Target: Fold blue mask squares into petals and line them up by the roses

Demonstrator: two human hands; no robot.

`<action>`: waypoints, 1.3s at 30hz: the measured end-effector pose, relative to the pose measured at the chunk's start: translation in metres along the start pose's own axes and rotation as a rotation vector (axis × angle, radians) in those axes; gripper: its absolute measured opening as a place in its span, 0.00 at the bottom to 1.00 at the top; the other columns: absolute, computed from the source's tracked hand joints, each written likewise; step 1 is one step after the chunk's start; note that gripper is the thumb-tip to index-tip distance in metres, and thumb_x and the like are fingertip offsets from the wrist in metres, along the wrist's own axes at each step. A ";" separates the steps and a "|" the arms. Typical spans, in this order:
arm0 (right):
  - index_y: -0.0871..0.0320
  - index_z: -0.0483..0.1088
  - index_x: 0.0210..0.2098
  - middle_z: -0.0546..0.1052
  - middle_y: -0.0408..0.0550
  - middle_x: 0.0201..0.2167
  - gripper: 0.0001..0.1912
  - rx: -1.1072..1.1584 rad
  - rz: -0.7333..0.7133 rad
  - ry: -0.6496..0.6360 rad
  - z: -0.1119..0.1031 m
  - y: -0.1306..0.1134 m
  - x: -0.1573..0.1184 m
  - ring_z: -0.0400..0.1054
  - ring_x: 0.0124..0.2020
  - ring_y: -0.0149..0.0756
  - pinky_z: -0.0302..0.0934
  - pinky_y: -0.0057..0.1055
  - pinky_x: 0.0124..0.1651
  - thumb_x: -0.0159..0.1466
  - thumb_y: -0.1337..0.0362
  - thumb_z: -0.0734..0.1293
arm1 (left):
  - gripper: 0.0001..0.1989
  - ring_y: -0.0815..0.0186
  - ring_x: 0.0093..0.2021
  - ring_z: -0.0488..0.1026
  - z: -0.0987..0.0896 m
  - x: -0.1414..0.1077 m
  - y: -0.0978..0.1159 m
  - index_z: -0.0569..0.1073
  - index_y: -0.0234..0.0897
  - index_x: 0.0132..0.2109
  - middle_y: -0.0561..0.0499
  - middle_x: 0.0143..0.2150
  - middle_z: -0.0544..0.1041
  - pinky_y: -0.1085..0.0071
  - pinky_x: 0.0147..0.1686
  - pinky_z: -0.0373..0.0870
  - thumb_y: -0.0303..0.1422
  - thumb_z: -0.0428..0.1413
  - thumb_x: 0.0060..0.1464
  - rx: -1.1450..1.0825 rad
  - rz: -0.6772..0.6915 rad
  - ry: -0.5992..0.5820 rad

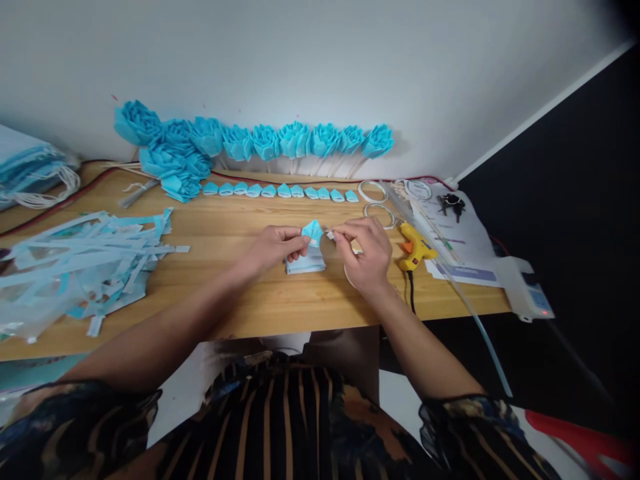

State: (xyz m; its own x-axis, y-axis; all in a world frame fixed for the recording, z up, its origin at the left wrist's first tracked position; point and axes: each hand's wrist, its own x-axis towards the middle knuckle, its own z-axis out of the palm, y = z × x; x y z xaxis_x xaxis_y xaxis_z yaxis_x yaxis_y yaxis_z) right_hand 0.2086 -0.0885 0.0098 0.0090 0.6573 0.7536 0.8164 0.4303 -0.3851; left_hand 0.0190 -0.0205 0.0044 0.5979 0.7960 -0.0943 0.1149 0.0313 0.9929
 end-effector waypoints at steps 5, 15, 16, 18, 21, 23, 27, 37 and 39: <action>0.51 0.75 0.39 0.77 0.47 0.33 0.07 -0.100 -0.132 0.007 0.006 0.001 0.001 0.70 0.37 0.38 0.64 0.39 0.42 0.67 0.64 0.64 | 0.15 0.72 0.23 0.64 0.000 0.001 0.000 0.71 0.35 0.24 0.53 0.22 0.70 0.74 0.25 0.61 0.41 0.56 0.51 -0.015 0.014 -0.027; 0.50 0.74 0.40 0.76 0.47 0.33 0.08 -0.159 -0.217 -0.014 0.014 0.010 0.003 0.69 0.38 0.39 0.63 0.39 0.43 0.68 0.65 0.63 | 0.15 0.72 0.23 0.63 0.000 0.001 -0.001 0.71 0.36 0.24 0.54 0.21 0.69 0.74 0.25 0.60 0.41 0.56 0.50 -0.009 0.032 -0.037; 0.51 0.74 0.40 0.76 0.47 0.33 0.07 -0.153 -0.234 -0.007 0.014 0.010 0.003 0.69 0.37 0.38 0.63 0.38 0.42 0.67 0.65 0.63 | 0.14 0.72 0.23 0.63 0.000 0.001 -0.001 0.71 0.35 0.24 0.54 0.21 0.69 0.74 0.25 0.60 0.41 0.56 0.50 -0.010 0.030 -0.038; 0.51 0.74 0.40 0.77 0.47 0.33 0.07 -0.159 -0.260 0.002 0.014 0.009 0.003 0.69 0.36 0.38 0.63 0.37 0.41 0.67 0.66 0.64 | 0.14 0.72 0.23 0.63 0.000 0.001 -0.001 0.71 0.35 0.24 0.54 0.21 0.69 0.74 0.25 0.61 0.41 0.56 0.50 -0.018 0.027 -0.034; 0.51 0.75 0.39 0.76 0.47 0.32 0.08 -0.197 -0.245 -0.020 0.014 0.008 0.002 0.69 0.36 0.37 0.63 0.37 0.40 0.68 0.66 0.63 | 0.14 0.72 0.23 0.64 0.000 0.002 -0.002 0.71 0.35 0.24 0.53 0.22 0.70 0.74 0.25 0.61 0.41 0.56 0.50 -0.033 0.028 -0.024; 0.51 0.75 0.38 0.76 0.48 0.32 0.09 -0.199 -0.224 -0.039 0.014 0.008 0.002 0.69 0.36 0.38 0.63 0.37 0.41 0.68 0.65 0.63 | 0.14 0.72 0.23 0.64 0.001 0.002 -0.002 0.71 0.35 0.24 0.53 0.22 0.70 0.74 0.25 0.61 0.41 0.56 0.50 -0.039 0.025 -0.023; 0.51 0.76 0.37 0.76 0.48 0.32 0.09 -0.185 -0.222 -0.057 0.014 0.007 0.001 0.69 0.36 0.38 0.63 0.37 0.40 0.68 0.65 0.63 | 0.15 0.72 0.23 0.64 0.000 0.001 -0.001 0.71 0.35 0.24 0.53 0.22 0.70 0.74 0.25 0.61 0.41 0.57 0.51 -0.051 0.018 -0.028; 0.51 0.74 0.38 0.77 0.46 0.32 0.07 -0.174 -0.177 -0.020 0.012 0.007 0.004 0.70 0.36 0.38 0.65 0.38 0.41 0.68 0.64 0.63 | 0.14 0.72 0.22 0.64 -0.001 0.003 -0.003 0.72 0.35 0.23 0.53 0.21 0.70 0.74 0.25 0.61 0.39 0.57 0.52 -0.080 -0.014 -0.005; 0.51 0.74 0.38 0.77 0.46 0.32 0.08 -0.186 -0.180 -0.046 0.013 0.008 0.004 0.70 0.36 0.38 0.65 0.39 0.41 0.68 0.64 0.63 | 0.14 0.72 0.22 0.64 -0.001 0.003 -0.003 0.72 0.35 0.23 0.53 0.21 0.70 0.74 0.25 0.61 0.39 0.57 0.52 -0.077 -0.007 -0.009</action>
State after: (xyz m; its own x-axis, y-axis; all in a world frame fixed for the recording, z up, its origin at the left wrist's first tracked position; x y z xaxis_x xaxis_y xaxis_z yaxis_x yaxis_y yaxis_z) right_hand 0.2078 -0.0747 0.0029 -0.1687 0.6096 0.7746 0.8945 0.4247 -0.1394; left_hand 0.0197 -0.0175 0.0010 0.6046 0.7901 -0.1012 0.0574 0.0835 0.9949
